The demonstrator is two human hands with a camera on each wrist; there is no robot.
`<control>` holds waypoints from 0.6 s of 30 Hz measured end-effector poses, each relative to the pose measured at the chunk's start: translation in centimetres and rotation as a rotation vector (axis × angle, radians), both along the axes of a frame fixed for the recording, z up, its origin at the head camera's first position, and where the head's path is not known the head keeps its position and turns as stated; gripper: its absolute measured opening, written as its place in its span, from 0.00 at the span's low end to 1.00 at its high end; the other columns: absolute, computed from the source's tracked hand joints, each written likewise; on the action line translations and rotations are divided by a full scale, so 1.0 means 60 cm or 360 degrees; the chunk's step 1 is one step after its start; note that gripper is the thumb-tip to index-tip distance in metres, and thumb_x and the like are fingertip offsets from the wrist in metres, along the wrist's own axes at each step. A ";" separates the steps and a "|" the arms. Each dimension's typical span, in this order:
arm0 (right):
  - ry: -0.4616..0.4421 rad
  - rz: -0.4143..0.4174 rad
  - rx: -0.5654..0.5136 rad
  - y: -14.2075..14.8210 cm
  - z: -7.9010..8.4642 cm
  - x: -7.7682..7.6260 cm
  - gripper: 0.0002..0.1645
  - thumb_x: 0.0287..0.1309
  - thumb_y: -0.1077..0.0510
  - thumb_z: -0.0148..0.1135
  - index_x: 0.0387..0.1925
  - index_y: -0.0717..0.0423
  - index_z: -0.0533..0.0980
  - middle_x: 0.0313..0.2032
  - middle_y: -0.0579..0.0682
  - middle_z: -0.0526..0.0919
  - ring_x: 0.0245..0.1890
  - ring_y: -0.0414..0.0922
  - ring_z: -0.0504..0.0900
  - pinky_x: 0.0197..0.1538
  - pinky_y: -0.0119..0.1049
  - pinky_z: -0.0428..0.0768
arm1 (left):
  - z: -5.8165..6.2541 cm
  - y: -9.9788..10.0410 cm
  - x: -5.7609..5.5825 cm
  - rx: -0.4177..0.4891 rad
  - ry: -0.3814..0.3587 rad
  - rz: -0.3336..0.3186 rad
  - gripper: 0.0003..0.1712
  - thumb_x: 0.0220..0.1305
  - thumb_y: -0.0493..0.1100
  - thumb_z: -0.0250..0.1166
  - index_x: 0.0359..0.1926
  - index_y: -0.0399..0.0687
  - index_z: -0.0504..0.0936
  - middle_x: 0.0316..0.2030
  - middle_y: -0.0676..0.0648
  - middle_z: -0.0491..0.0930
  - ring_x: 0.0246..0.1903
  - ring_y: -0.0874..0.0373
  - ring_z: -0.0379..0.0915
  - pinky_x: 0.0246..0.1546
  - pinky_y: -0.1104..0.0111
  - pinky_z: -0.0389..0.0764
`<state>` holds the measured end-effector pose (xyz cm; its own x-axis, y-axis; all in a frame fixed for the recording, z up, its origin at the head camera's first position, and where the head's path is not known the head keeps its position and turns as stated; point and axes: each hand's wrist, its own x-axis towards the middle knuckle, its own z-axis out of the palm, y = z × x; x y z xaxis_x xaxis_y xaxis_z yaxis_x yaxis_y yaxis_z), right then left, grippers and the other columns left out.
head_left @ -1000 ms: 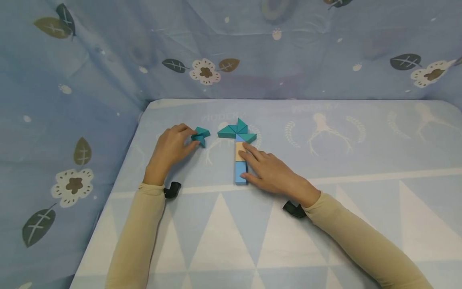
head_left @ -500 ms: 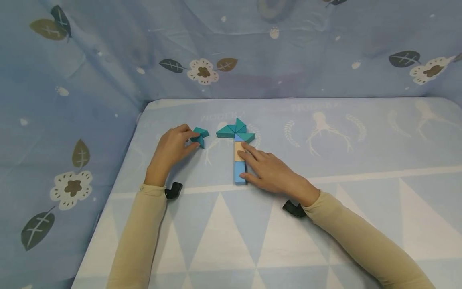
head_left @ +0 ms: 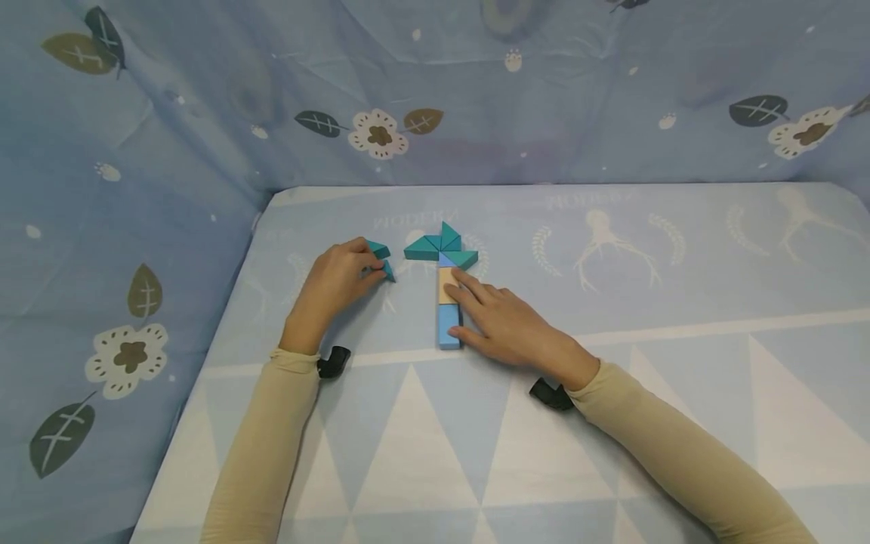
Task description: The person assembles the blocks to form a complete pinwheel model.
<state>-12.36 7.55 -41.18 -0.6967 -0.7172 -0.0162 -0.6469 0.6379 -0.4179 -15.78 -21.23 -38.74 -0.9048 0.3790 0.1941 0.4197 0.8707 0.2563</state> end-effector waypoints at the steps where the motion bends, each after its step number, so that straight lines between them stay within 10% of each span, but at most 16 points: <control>1: 0.0004 0.0000 0.0000 0.000 0.000 0.000 0.41 0.70 0.40 0.52 0.75 0.55 0.55 0.77 0.55 0.46 0.70 0.57 0.66 0.63 0.56 0.72 | -0.001 0.001 0.000 -0.0001 0.0003 0.0003 0.11 0.56 0.39 0.74 0.40 0.40 0.89 0.35 0.45 0.80 0.30 0.52 0.78 0.29 0.62 0.79; 18: 0.0046 0.0004 0.0016 -0.002 -0.002 0.000 0.41 0.70 0.40 0.51 0.75 0.55 0.56 0.77 0.55 0.48 0.69 0.57 0.67 0.61 0.55 0.73 | -0.005 0.034 0.005 -0.0037 -0.0009 -0.0100 0.11 0.58 0.40 0.72 0.41 0.40 0.89 0.36 0.45 0.80 0.29 0.54 0.78 0.29 0.65 0.79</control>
